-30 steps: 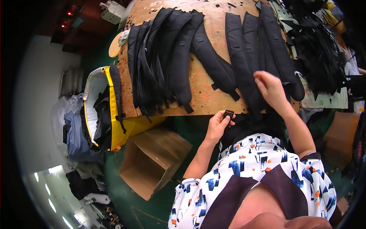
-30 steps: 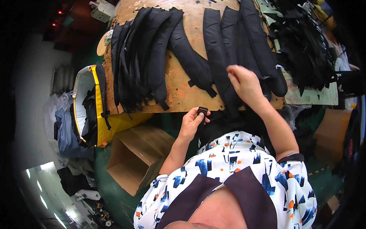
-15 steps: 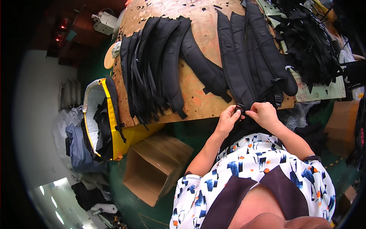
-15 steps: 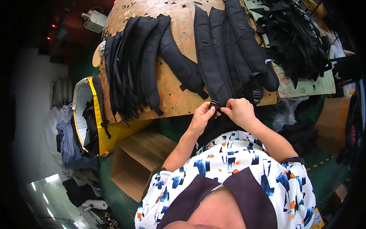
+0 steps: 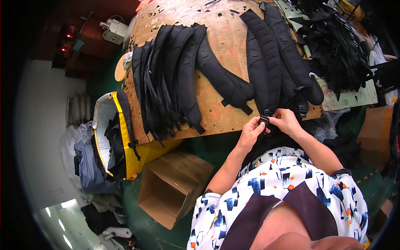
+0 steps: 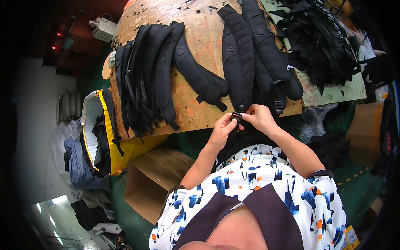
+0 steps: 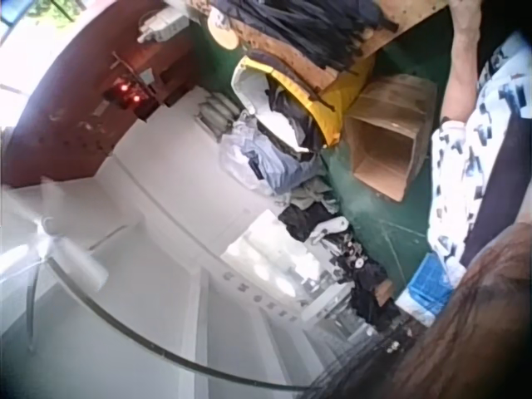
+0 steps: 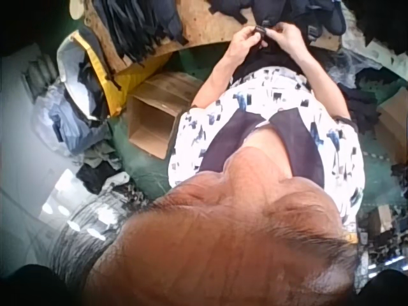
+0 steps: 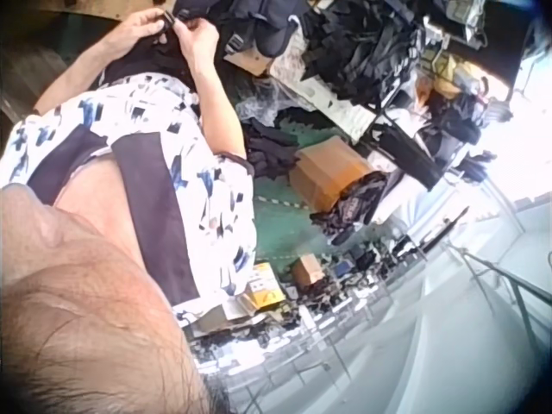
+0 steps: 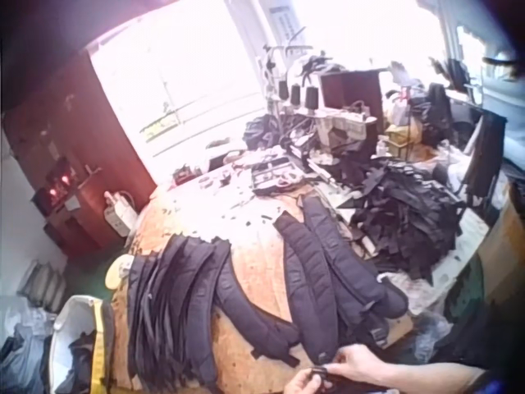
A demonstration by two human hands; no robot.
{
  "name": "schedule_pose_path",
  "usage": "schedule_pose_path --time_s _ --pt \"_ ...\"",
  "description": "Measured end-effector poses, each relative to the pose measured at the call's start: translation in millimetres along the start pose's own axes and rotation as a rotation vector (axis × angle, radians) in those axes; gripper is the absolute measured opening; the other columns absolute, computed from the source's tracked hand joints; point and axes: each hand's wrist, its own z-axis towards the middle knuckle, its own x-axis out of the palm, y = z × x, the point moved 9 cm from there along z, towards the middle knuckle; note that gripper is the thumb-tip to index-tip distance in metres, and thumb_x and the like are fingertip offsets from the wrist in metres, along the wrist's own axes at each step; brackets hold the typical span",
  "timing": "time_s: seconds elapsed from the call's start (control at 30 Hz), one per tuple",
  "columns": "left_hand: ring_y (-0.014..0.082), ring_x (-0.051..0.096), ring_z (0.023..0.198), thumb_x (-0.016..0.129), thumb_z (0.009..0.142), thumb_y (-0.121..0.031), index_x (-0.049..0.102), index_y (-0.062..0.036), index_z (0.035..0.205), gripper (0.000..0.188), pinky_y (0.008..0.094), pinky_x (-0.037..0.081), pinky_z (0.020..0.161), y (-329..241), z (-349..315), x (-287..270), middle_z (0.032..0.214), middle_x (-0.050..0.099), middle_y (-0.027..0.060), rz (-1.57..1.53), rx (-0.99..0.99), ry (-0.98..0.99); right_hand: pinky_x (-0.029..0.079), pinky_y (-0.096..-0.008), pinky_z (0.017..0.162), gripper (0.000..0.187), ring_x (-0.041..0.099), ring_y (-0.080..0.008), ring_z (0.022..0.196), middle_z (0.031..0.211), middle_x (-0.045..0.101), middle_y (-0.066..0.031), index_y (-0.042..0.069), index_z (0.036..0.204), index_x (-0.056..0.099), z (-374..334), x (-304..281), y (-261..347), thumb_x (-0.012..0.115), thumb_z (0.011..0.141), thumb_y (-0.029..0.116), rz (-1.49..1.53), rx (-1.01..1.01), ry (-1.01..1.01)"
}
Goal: The person assembles black padded straps by threading nylon webbing through plastic buckles and sliding buckle components together. The person picks up individual strap segments and buckles from a workbench, pulls the webbing through the hardware by hand, and places the completed strap back on the table.
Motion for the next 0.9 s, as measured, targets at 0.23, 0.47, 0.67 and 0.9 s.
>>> schedule_pose_path --time_s 0.23,0.47,0.67,0.9 --pt "0.0102 0.057 0.084 0.053 0.092 -0.016 0.054 -0.0028 0.106 0.019 0.0228 0.043 0.078 1 1 13 0.092 0.059 0.0023 0.013 -0.022 0.092 0.045 -0.0301 0.053 0.036 0.058 -0.0195 0.054 0.061 0.059 -0.0142 -0.006 0.081 0.06 -5 -9 4 0.076 0.071 0.025 -0.084 -0.034 -0.135" --pt "0.0111 0.057 0.085 0.053 0.093 -0.016 0.054 -0.0036 0.106 0.019 0.0244 0.043 0.081 -3 -2 19 0.092 0.058 0.0024 -0.069 0.005 0.11 0.041 -0.0292 0.048 0.031 0.051 -0.0143 0.049 0.057 0.054 -0.0112 -0.005 0.083 0.058 -10 -10 19 0.072 0.074 0.021 -0.048 -0.119 -0.017" --pt "0.0119 0.057 0.087 0.053 0.093 -0.016 0.055 -0.0035 0.105 0.018 0.0248 0.042 0.084 -6 -2 25 0.094 0.059 0.003 -0.072 0.053 0.108 0.035 -0.025 0.045 0.025 0.043 -0.0074 0.05 0.058 0.051 -0.0024 -0.003 0.085 0.056 -5 4 4 0.064 0.083 0.02 0.241 -0.117 0.118" --pt "0.0114 0.057 0.087 0.051 0.093 -0.014 0.055 -0.0022 0.104 0.017 0.0252 0.043 0.084 -1 2 20 0.097 0.06 0.0031 -0.135 0.072 0.037 0.023 -0.0181 0.039 0.033 0.033 -0.0022 0.045 0.058 0.038 0.005 0.004 0.086 0.053 -9 22 -7 0.047 0.096 0.035 0.802 0.16 0.342"
